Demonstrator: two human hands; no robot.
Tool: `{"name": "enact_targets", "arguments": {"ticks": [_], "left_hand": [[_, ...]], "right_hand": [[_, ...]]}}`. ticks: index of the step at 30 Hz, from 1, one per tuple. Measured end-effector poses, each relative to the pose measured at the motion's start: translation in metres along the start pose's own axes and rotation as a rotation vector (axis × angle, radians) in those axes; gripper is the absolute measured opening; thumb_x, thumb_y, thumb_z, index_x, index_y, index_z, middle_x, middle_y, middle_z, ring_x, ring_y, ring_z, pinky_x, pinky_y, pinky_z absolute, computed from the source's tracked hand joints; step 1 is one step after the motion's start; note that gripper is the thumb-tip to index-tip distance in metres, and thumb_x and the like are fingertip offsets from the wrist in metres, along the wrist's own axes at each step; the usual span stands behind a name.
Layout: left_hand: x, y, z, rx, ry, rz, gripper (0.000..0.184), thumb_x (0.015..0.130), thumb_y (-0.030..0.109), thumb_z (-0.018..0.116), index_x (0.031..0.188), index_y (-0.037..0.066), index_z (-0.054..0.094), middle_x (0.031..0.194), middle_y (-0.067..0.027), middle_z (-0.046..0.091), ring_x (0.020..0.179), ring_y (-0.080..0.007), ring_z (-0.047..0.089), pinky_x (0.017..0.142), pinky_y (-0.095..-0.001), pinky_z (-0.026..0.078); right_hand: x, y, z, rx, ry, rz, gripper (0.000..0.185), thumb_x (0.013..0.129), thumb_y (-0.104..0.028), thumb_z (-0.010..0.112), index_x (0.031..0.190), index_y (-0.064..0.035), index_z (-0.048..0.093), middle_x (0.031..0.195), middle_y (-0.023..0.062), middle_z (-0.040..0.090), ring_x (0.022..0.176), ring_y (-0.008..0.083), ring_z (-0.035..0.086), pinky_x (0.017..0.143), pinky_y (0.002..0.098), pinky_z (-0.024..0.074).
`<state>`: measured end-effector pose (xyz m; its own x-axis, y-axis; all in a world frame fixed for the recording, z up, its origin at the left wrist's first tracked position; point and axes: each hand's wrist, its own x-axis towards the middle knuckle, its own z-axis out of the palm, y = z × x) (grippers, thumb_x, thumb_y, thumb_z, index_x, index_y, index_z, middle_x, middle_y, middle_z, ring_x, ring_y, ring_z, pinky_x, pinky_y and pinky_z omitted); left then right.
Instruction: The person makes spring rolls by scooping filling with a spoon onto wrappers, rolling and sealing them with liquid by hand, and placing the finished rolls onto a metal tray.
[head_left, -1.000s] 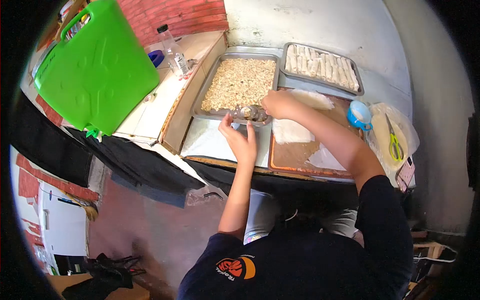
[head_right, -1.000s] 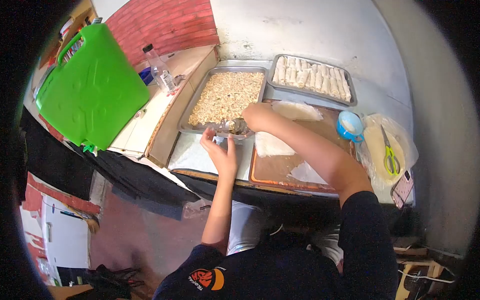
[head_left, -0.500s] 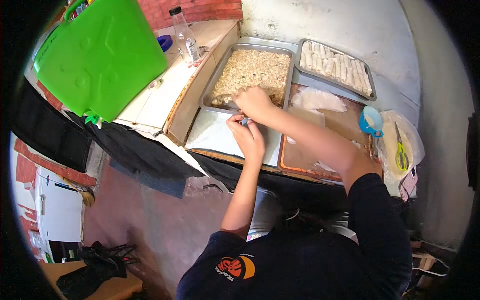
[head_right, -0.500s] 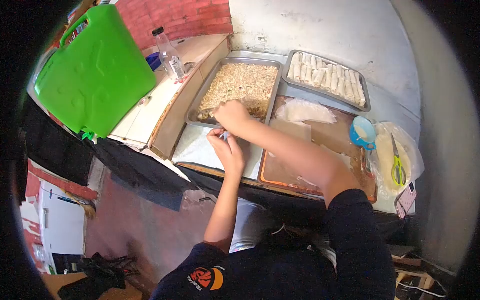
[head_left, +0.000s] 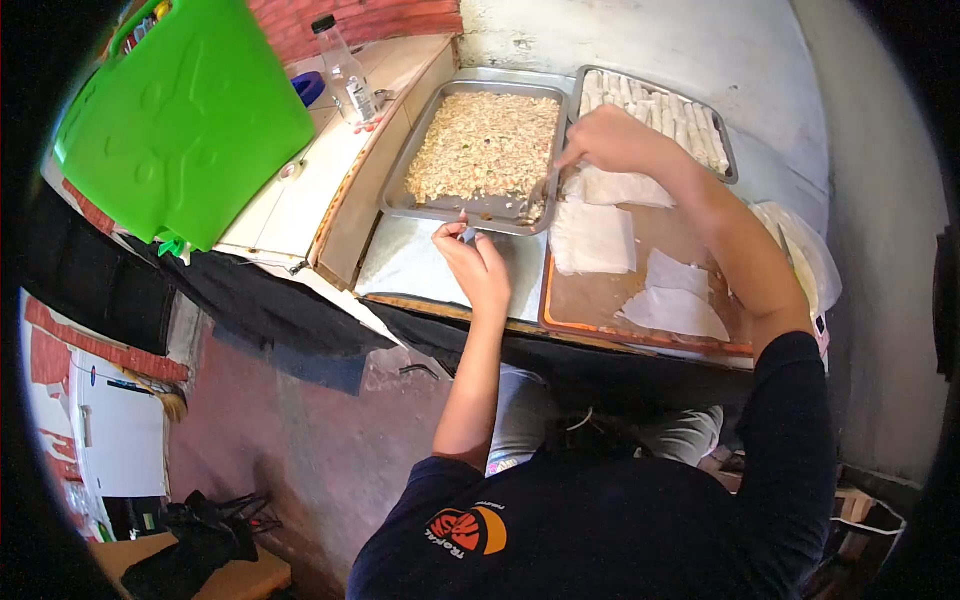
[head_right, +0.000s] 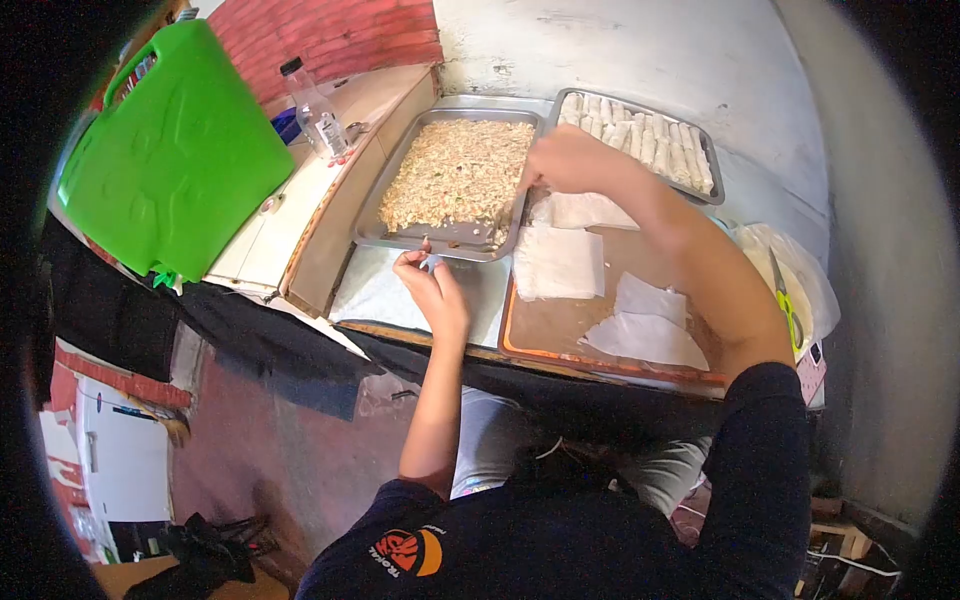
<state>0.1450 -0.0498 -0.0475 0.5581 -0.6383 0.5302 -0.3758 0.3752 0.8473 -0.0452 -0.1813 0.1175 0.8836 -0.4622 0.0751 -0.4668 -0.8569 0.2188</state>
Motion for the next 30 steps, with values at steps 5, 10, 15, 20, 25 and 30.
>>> {"name": "enact_targets", "arguments": {"ticks": [5, 10, 15, 20, 25, 30], "left_hand": [[0.001, 0.001, 0.003, -0.035, 0.024, -0.007, 0.029, 0.082, -0.001, 0.046, 0.109, -0.005, 0.039, 0.114, -0.0252, 0.048, 0.107, -0.0362, 0.049, 0.098, -0.045, 0.036], [0.001, 0.0, 0.001, -0.022, 0.034, 0.023, 0.028, 0.082, 0.0, 0.046, 0.109, -0.005, 0.04, 0.112, -0.0247, 0.047, 0.105, -0.0358, 0.049, 0.097, -0.0451, 0.037], [0.001, -0.001, -0.001, 0.004, 0.006, -0.014, 0.027, 0.084, 0.0, 0.043, 0.111, -0.004, 0.039, 0.111, -0.02, 0.043, 0.109, -0.0306, 0.05, 0.097, -0.0416, 0.039], [0.001, -0.007, 0.001, 0.006, -0.005, 0.035, 0.026, 0.084, 0.0, 0.042, 0.11, -0.003, 0.039, 0.113, -0.0203, 0.044, 0.108, -0.0303, 0.049, 0.095, -0.0416, 0.041], [0.001, -0.003, -0.001, -0.012, -0.007, 0.005, 0.026, 0.084, 0.001, 0.042, 0.11, -0.003, 0.04, 0.115, -0.0206, 0.045, 0.109, -0.0307, 0.049, 0.094, -0.041, 0.04], [0.001, 0.001, -0.001, 0.012, -0.001, 0.004, 0.025, 0.084, 0.001, 0.043, 0.109, -0.002, 0.041, 0.114, -0.0205, 0.047, 0.108, -0.0308, 0.049, 0.095, -0.0407, 0.039]], "right_hand": [[0.033, -0.025, 0.016, -0.111, 0.152, 0.169, 0.043, 0.08, -0.008, 0.057, 0.113, -0.0305, 0.073, 0.087, 0.0082, 0.071, 0.079, 0.0254, 0.07, 0.066, 0.0391, 0.0547], [0.094, -0.095, 0.058, 0.003, 0.267, 0.329, 0.028, 0.077, -0.011, 0.063, 0.1, -0.0228, 0.075, 0.083, 0.0099, 0.072, 0.077, 0.0256, 0.072, 0.063, 0.0397, 0.0564], [0.115, -0.113, 0.086, -0.014, 0.191, 0.34, 0.019, 0.078, -0.015, 0.062, 0.092, -0.0179, 0.074, 0.082, 0.0101, 0.072, 0.077, 0.0254, 0.072, 0.061, 0.0386, 0.0565], [0.091, -0.091, 0.097, 0.013, 0.351, 0.136, 0.024, 0.08, -0.014, 0.06, 0.098, -0.0201, 0.074, 0.078, 0.0089, 0.07, 0.075, 0.0264, 0.071, 0.061, 0.0394, 0.0553], [0.06, -0.076, 0.081, 0.02, 0.228, 0.065, 0.045, 0.081, -0.01, 0.056, 0.118, -0.0306, 0.07, 0.08, 0.0065, 0.067, 0.078, 0.0251, 0.069, 0.066, 0.0385, 0.0545], [0.014, -0.032, 0.048, 0.07, 0.043, 0.081, 0.043, 0.081, -0.009, 0.057, 0.114, -0.0323, 0.072, 0.082, 0.0072, 0.069, 0.077, 0.0263, 0.068, 0.067, 0.0377, 0.053]]}}
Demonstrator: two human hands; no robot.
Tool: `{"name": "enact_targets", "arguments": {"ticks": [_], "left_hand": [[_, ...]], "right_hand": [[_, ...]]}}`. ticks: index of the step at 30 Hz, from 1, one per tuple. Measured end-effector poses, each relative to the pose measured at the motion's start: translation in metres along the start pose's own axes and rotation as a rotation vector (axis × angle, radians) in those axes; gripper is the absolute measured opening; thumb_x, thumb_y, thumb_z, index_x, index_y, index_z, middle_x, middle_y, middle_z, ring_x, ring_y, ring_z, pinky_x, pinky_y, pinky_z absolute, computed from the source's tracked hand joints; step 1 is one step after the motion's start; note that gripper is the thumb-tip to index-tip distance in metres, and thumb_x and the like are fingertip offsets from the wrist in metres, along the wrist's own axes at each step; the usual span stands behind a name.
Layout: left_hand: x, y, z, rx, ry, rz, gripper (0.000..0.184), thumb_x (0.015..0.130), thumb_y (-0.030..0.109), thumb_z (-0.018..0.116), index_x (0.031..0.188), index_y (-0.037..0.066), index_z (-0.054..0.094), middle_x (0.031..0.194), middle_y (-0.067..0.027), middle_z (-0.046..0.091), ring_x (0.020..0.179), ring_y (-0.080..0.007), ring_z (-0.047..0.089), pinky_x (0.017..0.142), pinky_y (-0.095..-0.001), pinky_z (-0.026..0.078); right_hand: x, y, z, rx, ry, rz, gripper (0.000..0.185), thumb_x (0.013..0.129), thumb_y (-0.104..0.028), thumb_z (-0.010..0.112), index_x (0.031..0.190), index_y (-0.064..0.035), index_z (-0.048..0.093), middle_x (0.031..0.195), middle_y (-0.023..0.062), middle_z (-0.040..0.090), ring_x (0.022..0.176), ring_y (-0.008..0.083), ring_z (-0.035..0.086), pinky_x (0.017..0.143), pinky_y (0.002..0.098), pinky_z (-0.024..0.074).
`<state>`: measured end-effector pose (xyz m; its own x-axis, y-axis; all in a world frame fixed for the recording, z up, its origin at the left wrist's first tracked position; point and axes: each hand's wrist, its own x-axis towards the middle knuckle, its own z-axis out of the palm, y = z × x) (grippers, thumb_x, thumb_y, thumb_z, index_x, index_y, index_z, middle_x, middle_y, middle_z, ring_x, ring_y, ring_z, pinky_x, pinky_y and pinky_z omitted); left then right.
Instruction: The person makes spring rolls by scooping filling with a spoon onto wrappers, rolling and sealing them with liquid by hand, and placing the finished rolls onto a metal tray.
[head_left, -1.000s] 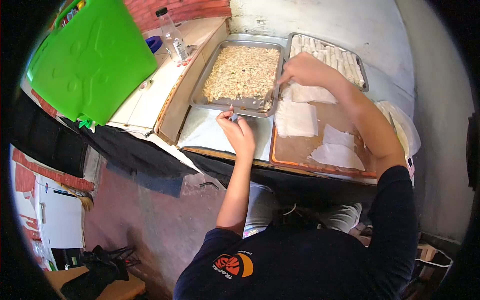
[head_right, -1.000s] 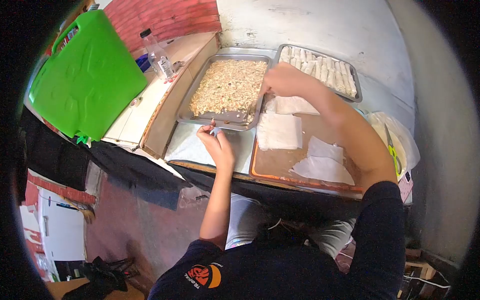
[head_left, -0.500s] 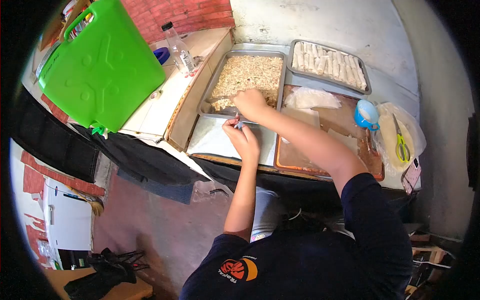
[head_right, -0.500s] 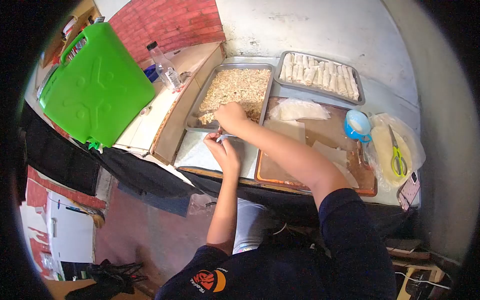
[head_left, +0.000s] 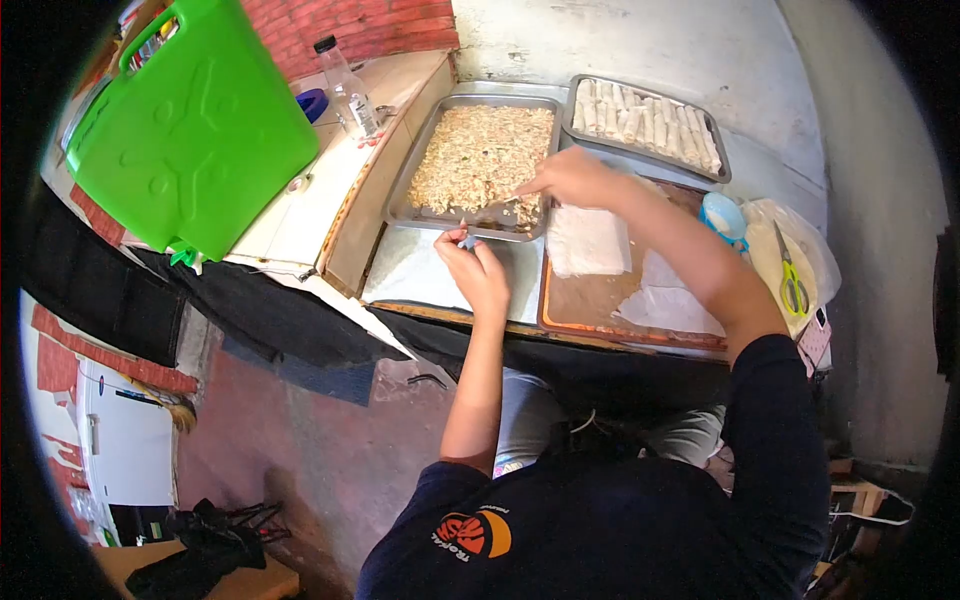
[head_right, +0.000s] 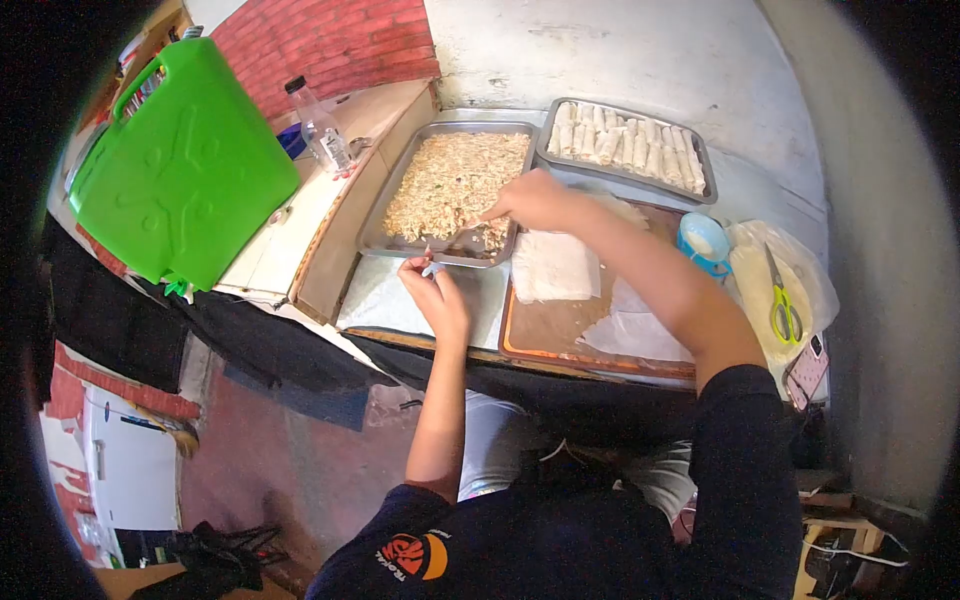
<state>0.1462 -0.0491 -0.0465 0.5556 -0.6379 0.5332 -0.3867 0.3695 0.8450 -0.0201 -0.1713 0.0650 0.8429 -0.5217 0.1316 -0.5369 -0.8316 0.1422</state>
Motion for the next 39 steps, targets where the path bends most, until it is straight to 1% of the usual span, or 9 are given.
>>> {"name": "enact_targets", "arguments": {"ticks": [3, 6, 11, 17, 21, 25, 34, 35, 39], "left_hand": [[0.001, -0.001, 0.002, 0.017, 0.005, -0.005, 0.024, 0.085, 0.001, 0.044, 0.108, -0.002, 0.041, 0.112, -0.0206, 0.047, 0.108, -0.0309, 0.049, 0.095, -0.0408, 0.038], [0.001, -0.002, 0.002, 0.029, 0.006, 0.014, 0.023, 0.085, 0.001, 0.043, 0.107, -0.003, 0.041, 0.112, -0.0208, 0.047, 0.107, -0.0308, 0.049, 0.094, -0.041, 0.038], [0.001, -0.002, 0.001, 0.011, 0.0, 0.031, 0.024, 0.084, 0.001, 0.042, 0.108, -0.004, 0.04, 0.112, -0.0207, 0.045, 0.105, -0.0307, 0.048, 0.093, -0.0403, 0.04], [0.002, -0.005, 0.001, 0.003, 0.002, 0.042, 0.025, 0.084, 0.001, 0.042, 0.108, -0.004, 0.04, 0.112, -0.0204, 0.044, 0.105, -0.0304, 0.048, 0.092, -0.0404, 0.042], [0.001, -0.004, 0.001, 0.013, -0.013, 0.016, 0.025, 0.084, 0.001, 0.042, 0.109, -0.004, 0.04, 0.112, -0.0203, 0.044, 0.106, -0.0306, 0.049, 0.091, -0.0401, 0.043], [0.001, -0.004, 0.001, 0.03, -0.012, 0.012, 0.026, 0.085, 0.001, 0.042, 0.11, -0.004, 0.04, 0.114, -0.0206, 0.044, 0.108, -0.031, 0.05, 0.089, -0.0396, 0.044], [0.001, 0.001, 0.002, -0.004, 0.006, 0.02, 0.025, 0.083, 0.005, 0.049, 0.105, -0.006, 0.043, 0.108, -0.0222, 0.046, 0.102, -0.0357, 0.047, 0.091, -0.0431, 0.038], [0.001, -0.002, -0.001, 0.103, -0.033, 0.049, 0.028, 0.085, 0.01, 0.053, 0.11, -0.002, 0.048, 0.114, -0.0184, 0.05, 0.109, -0.0321, 0.05, 0.094, -0.0423, 0.04], [0.004, 0.009, 0.0, 0.28, -0.128, 0.188, 0.028, 0.087, 0.022, 0.06, 0.109, 0.007, 0.065, 0.109, -0.0148, 0.061, 0.114, -0.0351, 0.05, 0.098, -0.0487, 0.037]], "right_hand": [[-0.017, 0.023, -0.033, 0.091, -0.145, 0.045, 0.036, 0.084, -0.011, 0.058, 0.109, -0.0308, 0.074, 0.087, 0.0055, 0.072, 0.079, 0.0264, 0.068, 0.068, 0.0377, 0.0524], [-0.008, 0.029, -0.031, 0.098, 0.019, 0.123, 0.032, 0.085, -0.014, 0.059, 0.108, -0.031, 0.074, 0.092, 0.0036, 0.073, 0.079, 0.0259, 0.068, 0.069, 0.0377, 0.0527], [0.023, 0.002, 0.001, -0.059, 0.134, 0.268, 0.051, 0.083, -0.001, 0.051, 0.114, -0.0356, 0.072, 0.093, 0.0118, 0.072, 0.08, 0.03, 0.069, 0.07, 0.042, 0.0549], [0.006, 0.026, 0.021, 0.083, 0.133, 0.07, 0.039, 0.082, -0.009, 0.058, 0.11, -0.0317, 0.074, 0.092, 0.0096, 0.072, 0.079, 0.0286, 0.069, 0.069, 0.04, 0.0542], [-0.009, 0.046, -0.007, 0.132, -0.03, 0.039, 0.036, 0.079, -0.012, 0.061, 0.107, -0.0295, 0.075, 0.089, 0.005, 0.071, 0.08, 0.0273, 0.066, 0.071, 0.0399, 0.0519], [-0.005, 0.048, -0.033, 0.059, 0.042, 0.013, 0.033, 0.076, -0.008, 0.062, 0.099, -0.0239, 0.078, 0.085, 0.0058, 0.073, 0.078, 0.0264, 0.068, 0.069, 0.0389, 0.0521], [0.003, 0.026, -0.048, -0.15, -0.106, -0.036, 0.027, 0.073, -0.011, 0.065, 0.094, -0.0199, 0.078, 0.081, 0.0095, 0.072, 0.071, 0.0286, 0.069, 0.062, 0.0406, 0.0527], [0.001, 0.022, -0.048, -0.134, -0.122, -0.007, 0.027, 0.073, -0.011, 0.065, 0.094, -0.0192, 0.078, 0.081, 0.0102, 0.072, 0.071, 0.0291, 0.069, 0.063, 0.0412, 0.0528], [-0.011, -0.015, -0.05, 0.005, -0.194, 0.142, 0.027, 0.072, -0.009, 0.062, 0.092, -0.0173, 0.078, 0.085, 0.0139, 0.072, 0.078, 0.0326, 0.069, 0.068, 0.0443, 0.0537]]}}
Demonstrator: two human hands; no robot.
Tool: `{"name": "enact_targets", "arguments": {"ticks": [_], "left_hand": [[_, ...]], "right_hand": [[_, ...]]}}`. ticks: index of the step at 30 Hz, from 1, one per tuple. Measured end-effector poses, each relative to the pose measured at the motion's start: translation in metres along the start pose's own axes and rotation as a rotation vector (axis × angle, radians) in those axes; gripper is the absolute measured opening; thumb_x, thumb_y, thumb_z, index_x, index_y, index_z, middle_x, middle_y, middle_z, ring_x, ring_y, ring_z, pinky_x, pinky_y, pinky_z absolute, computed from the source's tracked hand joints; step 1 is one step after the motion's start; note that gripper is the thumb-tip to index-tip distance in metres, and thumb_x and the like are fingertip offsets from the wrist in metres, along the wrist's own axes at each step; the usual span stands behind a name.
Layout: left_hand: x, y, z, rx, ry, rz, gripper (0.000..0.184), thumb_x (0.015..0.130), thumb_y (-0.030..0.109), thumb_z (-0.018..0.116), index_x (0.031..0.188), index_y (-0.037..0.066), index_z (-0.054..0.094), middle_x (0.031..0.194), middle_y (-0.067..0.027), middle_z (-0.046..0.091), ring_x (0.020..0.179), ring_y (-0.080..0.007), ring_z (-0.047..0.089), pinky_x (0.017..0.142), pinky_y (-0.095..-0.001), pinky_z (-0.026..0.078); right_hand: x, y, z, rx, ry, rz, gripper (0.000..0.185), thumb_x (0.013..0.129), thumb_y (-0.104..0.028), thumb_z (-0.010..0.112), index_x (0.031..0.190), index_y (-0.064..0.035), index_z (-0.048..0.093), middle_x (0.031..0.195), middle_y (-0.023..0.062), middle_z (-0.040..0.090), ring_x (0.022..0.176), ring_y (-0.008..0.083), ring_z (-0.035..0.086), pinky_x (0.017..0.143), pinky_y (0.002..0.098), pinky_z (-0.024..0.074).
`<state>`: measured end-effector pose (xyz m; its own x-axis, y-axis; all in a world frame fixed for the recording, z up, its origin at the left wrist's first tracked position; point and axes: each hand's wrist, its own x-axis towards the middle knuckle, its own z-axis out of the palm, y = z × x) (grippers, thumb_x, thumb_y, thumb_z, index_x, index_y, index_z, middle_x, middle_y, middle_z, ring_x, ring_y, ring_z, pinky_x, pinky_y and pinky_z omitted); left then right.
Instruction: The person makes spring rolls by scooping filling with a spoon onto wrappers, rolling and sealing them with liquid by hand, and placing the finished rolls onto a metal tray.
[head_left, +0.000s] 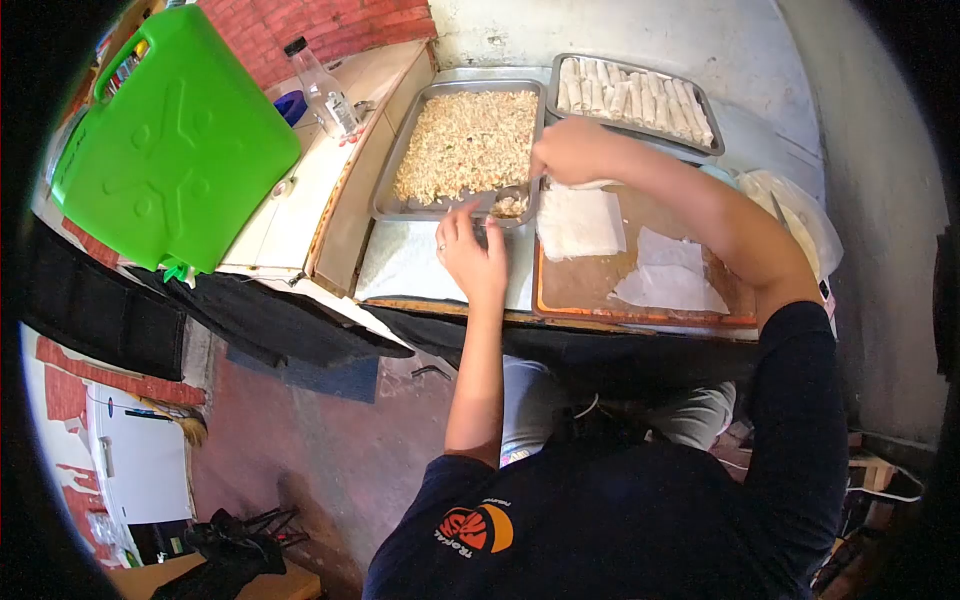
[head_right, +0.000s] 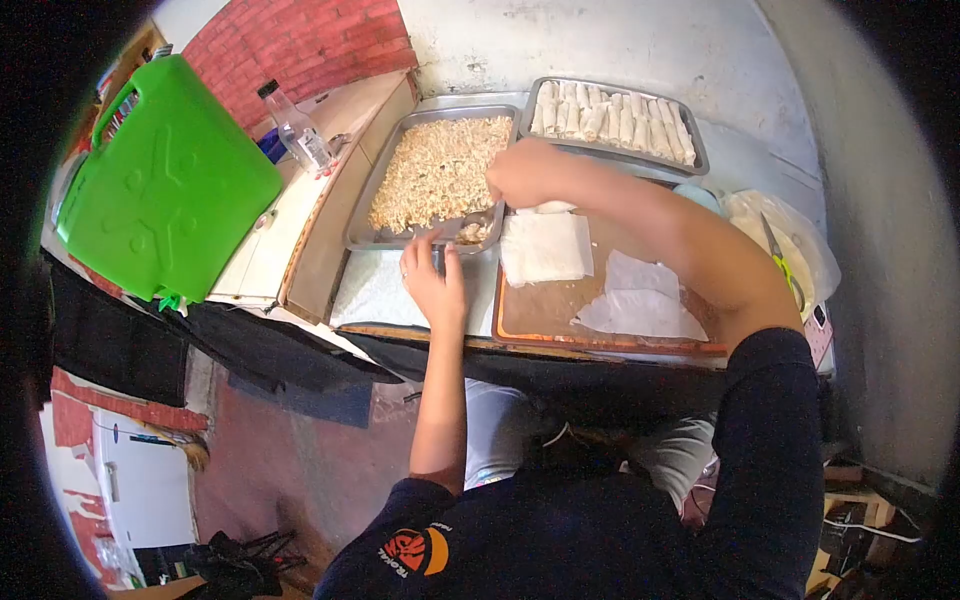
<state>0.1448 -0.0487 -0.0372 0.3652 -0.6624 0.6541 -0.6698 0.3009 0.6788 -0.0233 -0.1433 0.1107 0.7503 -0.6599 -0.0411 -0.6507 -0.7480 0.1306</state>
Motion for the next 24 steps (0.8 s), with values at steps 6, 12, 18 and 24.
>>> {"name": "enact_targets", "arguments": {"ticks": [6, 12, 18, 24], "left_hand": [[-0.005, 0.006, 0.01, 0.365, -0.06, 0.077, 0.034, 0.09, 0.036, 0.058, 0.111, 0.012, 0.069, 0.114, -0.0045, 0.066, 0.129, -0.0319, 0.044, 0.107, -0.0518, 0.025], [-0.002, 0.01, 0.008, 0.31, -0.092, 0.074, 0.052, 0.092, 0.038, 0.056, 0.136, 0.009, 0.052, 0.132, -0.0119, 0.057, 0.134, -0.0345, 0.04, 0.112, -0.0537, 0.02], [-0.003, 0.007, -0.005, -0.152, 0.06, 0.12, 0.068, 0.092, 0.024, 0.06, 0.147, -0.001, 0.031, 0.147, -0.0223, 0.04, 0.137, -0.0356, 0.035, 0.115, -0.0447, 0.021], [-0.011, 0.042, -0.007, -0.231, -0.232, 0.325, 0.094, 0.068, 0.015, 0.085, 0.146, 0.002, 0.034, 0.149, -0.0201, 0.038, 0.137, -0.0367, 0.037, 0.114, -0.0441, 0.028]], "right_hand": [[0.005, -0.005, 0.03, 0.265, -0.07, 0.08, 0.037, 0.073, -0.004, 0.055, 0.102, -0.0131, 0.076, 0.08, 0.0152, 0.07, 0.071, 0.0322, 0.068, 0.062, 0.0445, 0.0508], [0.001, 0.015, 0.042, 0.927, -0.24, 0.368, 0.028, 0.075, -0.009, 0.059, 0.097, -0.0093, 0.076, 0.056, 0.0032, 0.054, 0.044, 0.0126, 0.046, 0.04, 0.0315, 0.0345], [-0.028, 0.022, 0.043, 1.121, -0.145, 0.422, 0.033, 0.081, -0.011, 0.058, 0.11, -0.0124, 0.074, 0.052, -0.0041, 0.046, 0.041, 0.0057, 0.036, 0.038, 0.0254, 0.0277], [-0.125, 0.04, 0.022, 1.153, -0.106, 0.412, 0.031, 0.085, -0.016, 0.059, 0.113, -0.0111, 0.073, 0.054, -0.0046, 0.046, 0.043, 0.005, 0.035, 0.04, 0.0247, 0.0266]]}}
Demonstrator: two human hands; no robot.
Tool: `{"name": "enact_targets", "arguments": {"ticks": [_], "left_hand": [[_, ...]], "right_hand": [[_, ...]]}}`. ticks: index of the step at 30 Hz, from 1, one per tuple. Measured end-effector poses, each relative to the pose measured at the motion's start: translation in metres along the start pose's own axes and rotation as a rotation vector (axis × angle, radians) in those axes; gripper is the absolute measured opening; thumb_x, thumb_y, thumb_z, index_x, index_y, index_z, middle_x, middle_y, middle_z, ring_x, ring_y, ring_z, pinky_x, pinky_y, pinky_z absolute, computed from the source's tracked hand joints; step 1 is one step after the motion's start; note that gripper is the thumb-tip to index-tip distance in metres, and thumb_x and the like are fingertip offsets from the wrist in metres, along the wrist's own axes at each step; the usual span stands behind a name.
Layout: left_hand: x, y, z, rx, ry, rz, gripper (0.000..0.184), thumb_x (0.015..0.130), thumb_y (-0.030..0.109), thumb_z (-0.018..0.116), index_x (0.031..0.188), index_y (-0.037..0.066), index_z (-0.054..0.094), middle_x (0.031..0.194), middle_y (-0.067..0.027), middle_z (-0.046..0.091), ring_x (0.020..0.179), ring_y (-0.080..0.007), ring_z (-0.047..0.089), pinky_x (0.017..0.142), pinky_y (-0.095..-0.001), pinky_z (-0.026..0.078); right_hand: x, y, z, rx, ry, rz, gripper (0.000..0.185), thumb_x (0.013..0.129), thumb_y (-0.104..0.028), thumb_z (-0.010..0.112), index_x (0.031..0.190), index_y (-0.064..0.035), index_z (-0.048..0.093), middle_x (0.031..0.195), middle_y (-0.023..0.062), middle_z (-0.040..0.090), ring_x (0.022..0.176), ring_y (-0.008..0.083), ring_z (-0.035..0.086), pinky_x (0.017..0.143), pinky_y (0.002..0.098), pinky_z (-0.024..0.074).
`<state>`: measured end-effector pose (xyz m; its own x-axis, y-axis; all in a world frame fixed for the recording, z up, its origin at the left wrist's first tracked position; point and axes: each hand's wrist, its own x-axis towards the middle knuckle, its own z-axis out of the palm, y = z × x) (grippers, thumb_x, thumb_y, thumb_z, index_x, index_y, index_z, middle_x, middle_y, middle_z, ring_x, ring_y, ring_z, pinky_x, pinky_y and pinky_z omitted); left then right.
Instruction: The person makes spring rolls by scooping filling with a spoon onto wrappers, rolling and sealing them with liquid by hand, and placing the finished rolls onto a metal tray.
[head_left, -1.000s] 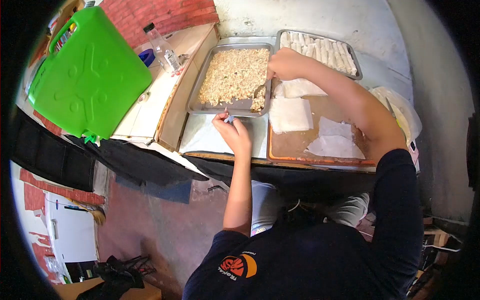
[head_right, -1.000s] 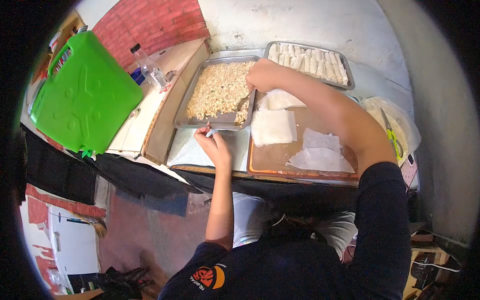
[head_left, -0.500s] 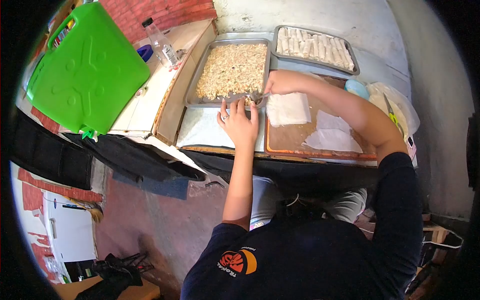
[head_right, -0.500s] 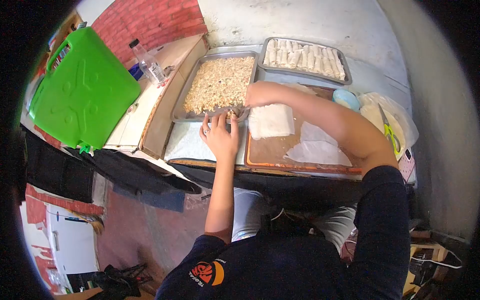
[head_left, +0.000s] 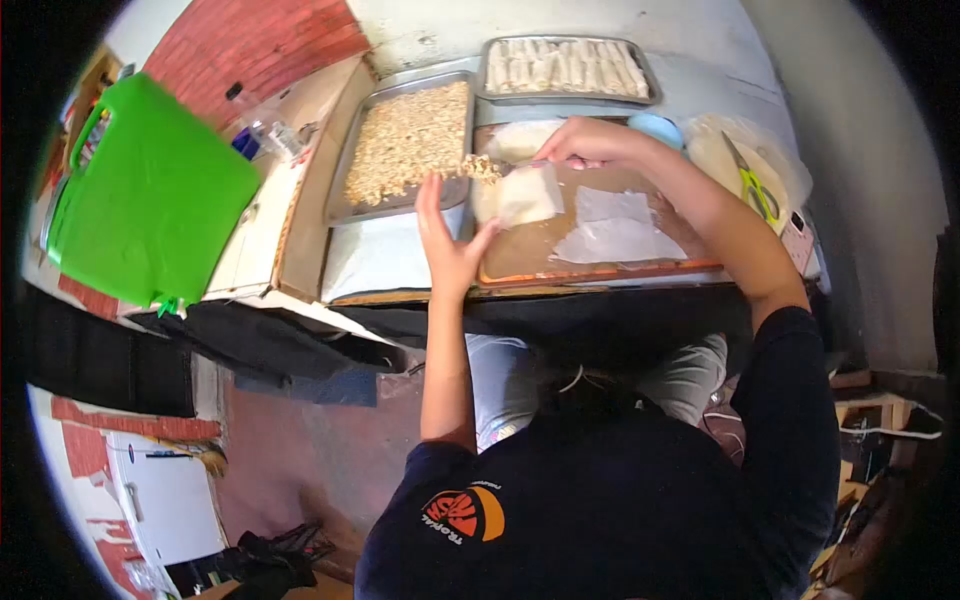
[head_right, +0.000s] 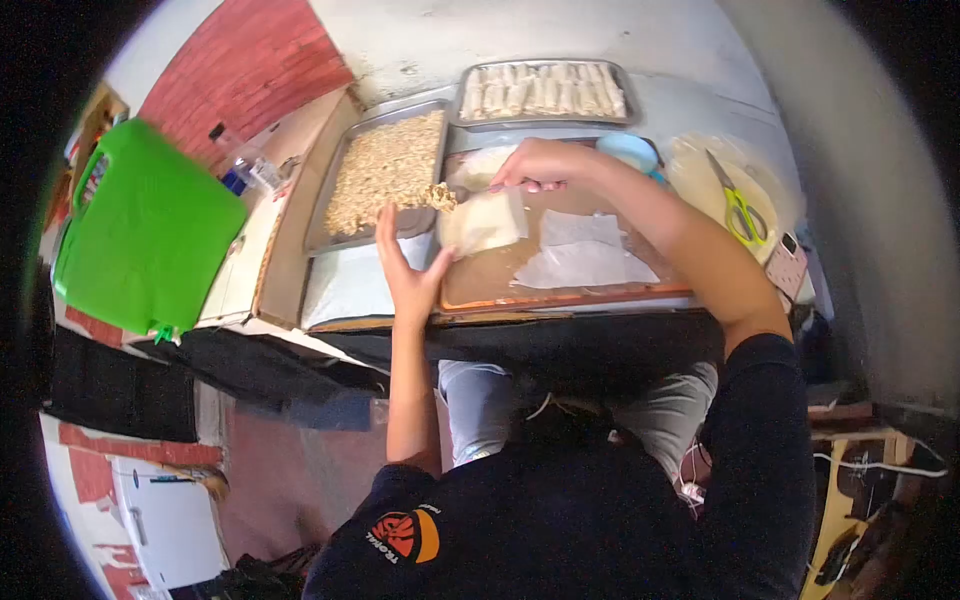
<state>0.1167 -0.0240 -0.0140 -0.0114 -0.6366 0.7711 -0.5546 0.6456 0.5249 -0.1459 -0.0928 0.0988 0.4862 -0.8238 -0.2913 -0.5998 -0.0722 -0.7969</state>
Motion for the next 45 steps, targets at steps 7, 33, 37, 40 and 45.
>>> {"name": "enact_targets", "arguments": {"ticks": [7, 33, 37, 40, 45], "left_hand": [[0.014, 0.093, 0.065, -0.176, -0.487, 0.232, 0.066, 0.071, 0.017, 0.083, 0.132, 0.015, 0.058, 0.143, -0.013, 0.048, 0.128, -0.0334, 0.049, 0.105, -0.044, 0.041], [-0.014, 0.112, 0.102, -0.318, -0.55, 0.169, 0.025, 0.078, 0.008, 0.074, 0.103, 0.005, 0.074, 0.107, -0.0125, 0.071, 0.106, -0.0304, 0.063, 0.093, -0.0393, 0.049], [-0.012, 0.118, 0.099, -0.198, -0.432, 0.128, 0.027, 0.075, 0.009, 0.078, 0.102, 0.007, 0.075, 0.107, -0.0121, 0.072, 0.105, -0.0278, 0.062, 0.088, -0.0365, 0.048], [-0.007, 0.123, 0.099, -0.17, -0.403, 0.195, 0.025, 0.075, 0.013, 0.078, 0.1, 0.011, 0.077, 0.105, -0.0072, 0.073, 0.104, -0.0248, 0.062, 0.088, -0.0368, 0.045], [-0.016, 0.113, 0.108, -0.049, -0.4, 0.359, 0.021, 0.078, 0.019, 0.077, 0.098, 0.018, 0.078, 0.104, 0.0013, 0.074, 0.108, -0.023, 0.061, 0.093, -0.0391, 0.039]], "right_hand": [[-0.118, 0.063, -0.019, 0.005, -0.019, 0.161, 0.03, 0.086, -0.013, 0.058, 0.111, -0.0059, 0.073, 0.055, -0.0039, 0.048, 0.045, 0.0056, 0.038, 0.041, 0.0253, 0.0279], [-0.199, 0.074, -0.047, -0.372, 0.208, 0.162, 0.023, 0.084, -0.011, 0.061, 0.102, -0.0058, 0.075, 0.066, 0.0094, 0.066, 0.055, 0.0141, 0.057, 0.056, 0.0309, 0.0452], [-0.188, 0.087, -0.021, -0.399, 0.331, -0.016, 0.023, 0.083, -0.012, 0.062, 0.101, -0.0045, 0.074, 0.074, 0.0144, 0.069, 0.061, 0.0178, 0.061, 0.061, 0.0314, 0.0476], [-0.186, 0.088, -0.007, -0.405, 0.385, -0.08, 0.024, 0.082, -0.013, 0.063, 0.101, -0.0036, 0.074, 0.078, 0.0159, 0.07, 0.064, 0.0187, 0.063, 0.063, 0.0317, 0.0483], [-0.196, 0.066, -0.009, -0.304, 0.305, 0.045, 0.025, 0.082, -0.013, 0.063, 0.101, -0.0037, 0.074, 0.076, 0.0145, 0.069, 0.066, 0.0173, 0.063, 0.063, 0.0323, 0.0485]]}}
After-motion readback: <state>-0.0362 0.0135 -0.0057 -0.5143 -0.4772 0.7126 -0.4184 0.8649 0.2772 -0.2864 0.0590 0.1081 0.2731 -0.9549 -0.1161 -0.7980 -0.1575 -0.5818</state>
